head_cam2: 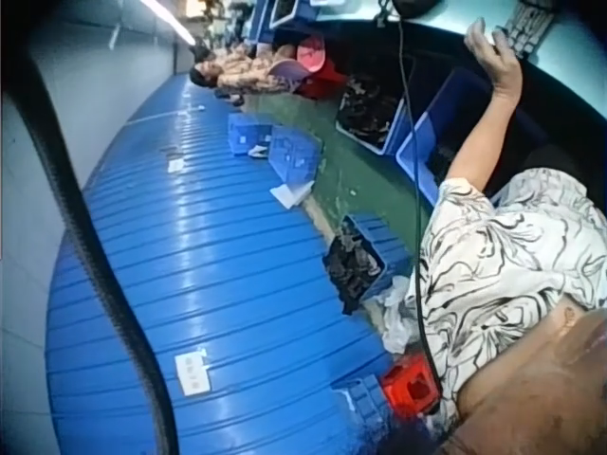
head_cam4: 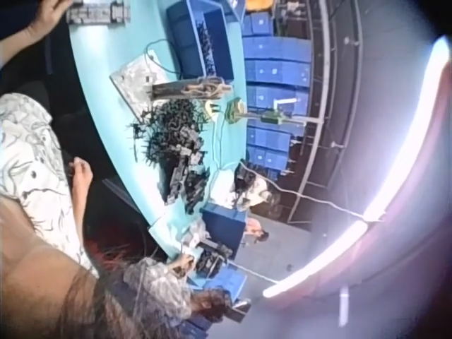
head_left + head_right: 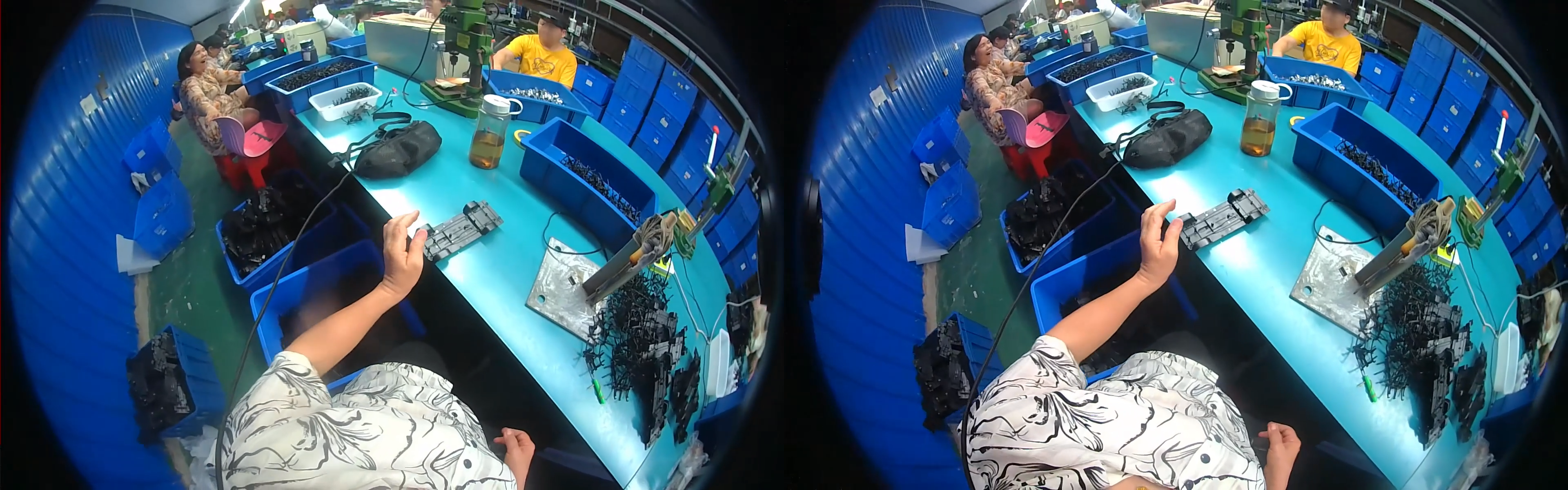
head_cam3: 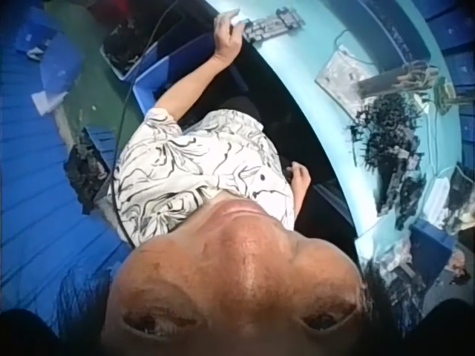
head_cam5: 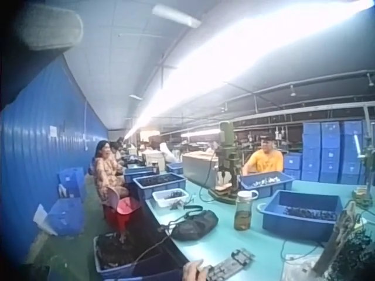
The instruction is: Manually assembling plastic toy truck chassis components and using a heat tool to secure them at a factory workbench.
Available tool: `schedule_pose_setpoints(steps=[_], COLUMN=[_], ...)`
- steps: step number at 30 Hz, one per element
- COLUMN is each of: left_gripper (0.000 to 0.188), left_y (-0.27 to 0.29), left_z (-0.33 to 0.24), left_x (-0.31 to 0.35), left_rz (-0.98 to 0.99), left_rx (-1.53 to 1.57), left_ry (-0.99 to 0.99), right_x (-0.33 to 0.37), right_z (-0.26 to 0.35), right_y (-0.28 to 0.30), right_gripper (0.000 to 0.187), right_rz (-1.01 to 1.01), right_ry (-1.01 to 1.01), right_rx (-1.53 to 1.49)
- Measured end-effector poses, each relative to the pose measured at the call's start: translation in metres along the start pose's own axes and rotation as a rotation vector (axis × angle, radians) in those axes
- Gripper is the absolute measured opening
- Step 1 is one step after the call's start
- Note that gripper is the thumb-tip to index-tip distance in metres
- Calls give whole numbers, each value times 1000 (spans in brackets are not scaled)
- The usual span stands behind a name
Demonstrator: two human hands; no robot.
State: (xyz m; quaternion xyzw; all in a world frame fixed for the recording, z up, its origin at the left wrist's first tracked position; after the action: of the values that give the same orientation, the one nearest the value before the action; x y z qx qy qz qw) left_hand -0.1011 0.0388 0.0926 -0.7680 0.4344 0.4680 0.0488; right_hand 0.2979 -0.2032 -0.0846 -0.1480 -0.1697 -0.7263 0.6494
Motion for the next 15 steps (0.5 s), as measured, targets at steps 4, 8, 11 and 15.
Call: schedule_pose_setpoints(steps=[4,8,11,15], left_gripper=[27,25,27,23], left_y=[-18,-41,-51,-55], left_z=[29,65,71,49], left_x=[-16,-11,-5,-7], left_rz=[-39,-27,-54,-79], left_rx=[63,137,45,-12], left_ry=[40,300,300,231], right_x=[-15,-41,-60,-75], right_z=[18,62,66,62], right_y=[-30,-74,-104,-118], right_gripper=[21,38,43,47], right_rz=[188,331,524,607], right_ry=[-57,15,-24,-126], right_rx=[275,827,900,913])
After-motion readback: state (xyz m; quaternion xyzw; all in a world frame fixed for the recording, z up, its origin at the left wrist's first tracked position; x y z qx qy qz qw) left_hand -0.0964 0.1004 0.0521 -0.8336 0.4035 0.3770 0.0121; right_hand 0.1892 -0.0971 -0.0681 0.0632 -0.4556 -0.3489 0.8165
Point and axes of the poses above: each hand's wrist, its own x-axis away from the middle knuckle, its own y-axis out of the back of the hand, z = x × y, the point moved 8 cm from there along -x, towards the middle knuckle, and after that the axes turned 9 degrees about z, right-handed, at the moved point
